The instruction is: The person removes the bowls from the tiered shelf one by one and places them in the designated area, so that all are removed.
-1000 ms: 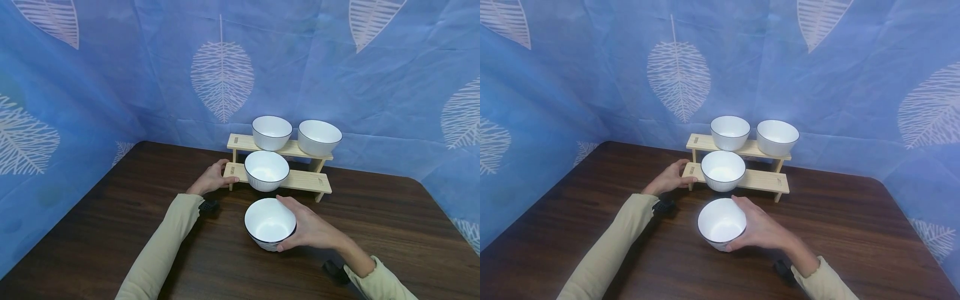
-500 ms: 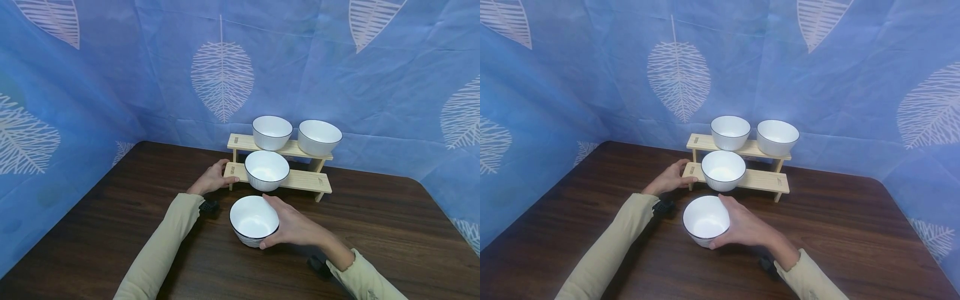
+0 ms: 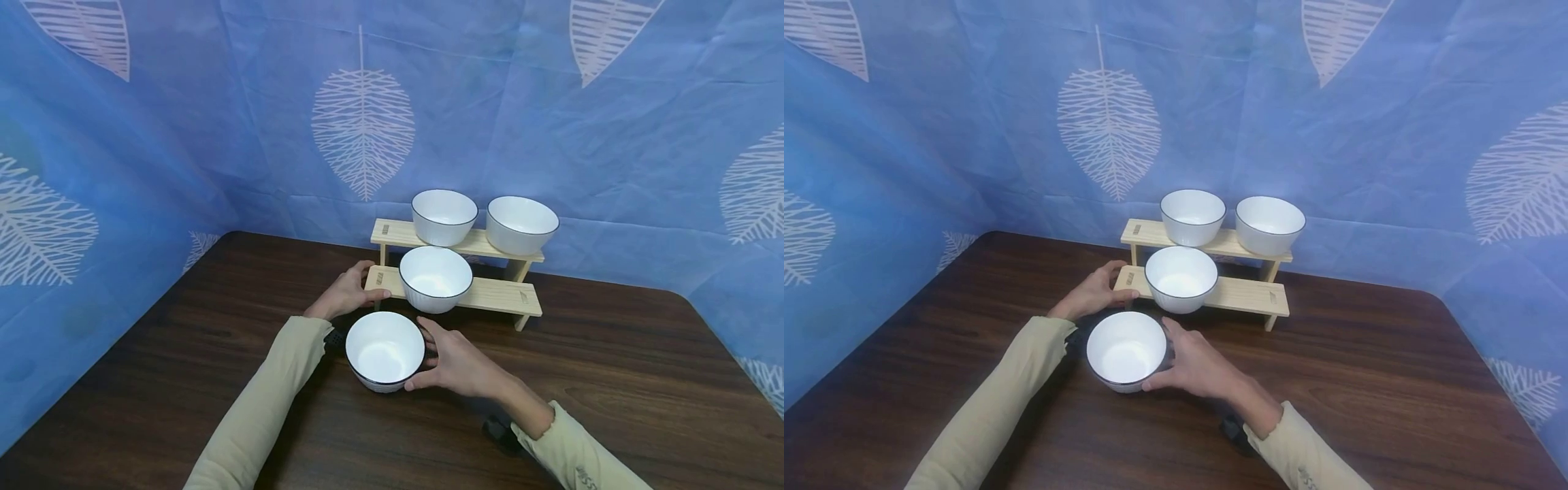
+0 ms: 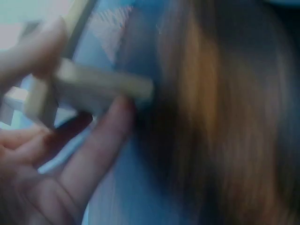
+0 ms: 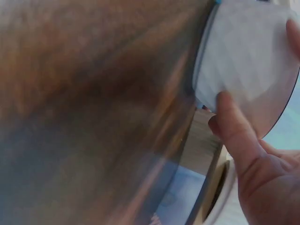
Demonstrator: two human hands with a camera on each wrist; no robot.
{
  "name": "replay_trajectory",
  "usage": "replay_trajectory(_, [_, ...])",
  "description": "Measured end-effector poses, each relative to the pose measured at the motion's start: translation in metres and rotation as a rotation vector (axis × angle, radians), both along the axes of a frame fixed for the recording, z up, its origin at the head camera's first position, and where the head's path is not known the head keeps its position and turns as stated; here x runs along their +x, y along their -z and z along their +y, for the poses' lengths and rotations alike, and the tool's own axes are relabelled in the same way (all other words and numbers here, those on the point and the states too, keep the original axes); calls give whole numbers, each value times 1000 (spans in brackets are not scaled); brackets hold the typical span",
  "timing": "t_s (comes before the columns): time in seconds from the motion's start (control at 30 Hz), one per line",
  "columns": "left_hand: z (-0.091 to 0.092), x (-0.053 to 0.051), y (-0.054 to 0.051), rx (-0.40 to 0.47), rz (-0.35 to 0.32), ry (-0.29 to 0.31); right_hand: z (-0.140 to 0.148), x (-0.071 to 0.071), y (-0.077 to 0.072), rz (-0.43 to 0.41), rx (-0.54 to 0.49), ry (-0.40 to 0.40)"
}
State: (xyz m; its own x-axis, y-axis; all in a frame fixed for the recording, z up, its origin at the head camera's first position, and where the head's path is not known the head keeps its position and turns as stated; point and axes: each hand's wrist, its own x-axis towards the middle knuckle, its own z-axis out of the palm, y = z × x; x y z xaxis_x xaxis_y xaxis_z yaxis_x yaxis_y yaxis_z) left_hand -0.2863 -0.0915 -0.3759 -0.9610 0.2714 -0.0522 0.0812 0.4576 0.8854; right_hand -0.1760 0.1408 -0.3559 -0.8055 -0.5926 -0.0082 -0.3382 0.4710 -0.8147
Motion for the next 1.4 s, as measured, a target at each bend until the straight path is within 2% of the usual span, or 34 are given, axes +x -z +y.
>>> replay_trajectory(0.1, [1,-1,0,3,9,1,2,-1,-2,-68,-51,-2])
replay_trajectory(0.3, [2,-2,-2,3,1,1,23,-3,-5,-104,-32,10])
replay_trajectory(0.6, [-2,-1,-1,4,-13,-13,59,-10,-10,-40,-62,140])
replay_trajectory(0.8, [-3,-1,1,9,-18,-20,65,-14,-14,42,-91,250])
replay_trajectory(1.0, [-3,-1,3,12,-16,-21,65,-22,-15,121,-75,351])
replay_trajectory(1.23, [-2,-4,4,13,-17,-18,63,-29,-20,151,-72,367])
replay_trajectory(1.4, [-1,-3,2,9,-13,-17,60,-33,-21,82,-129,377])
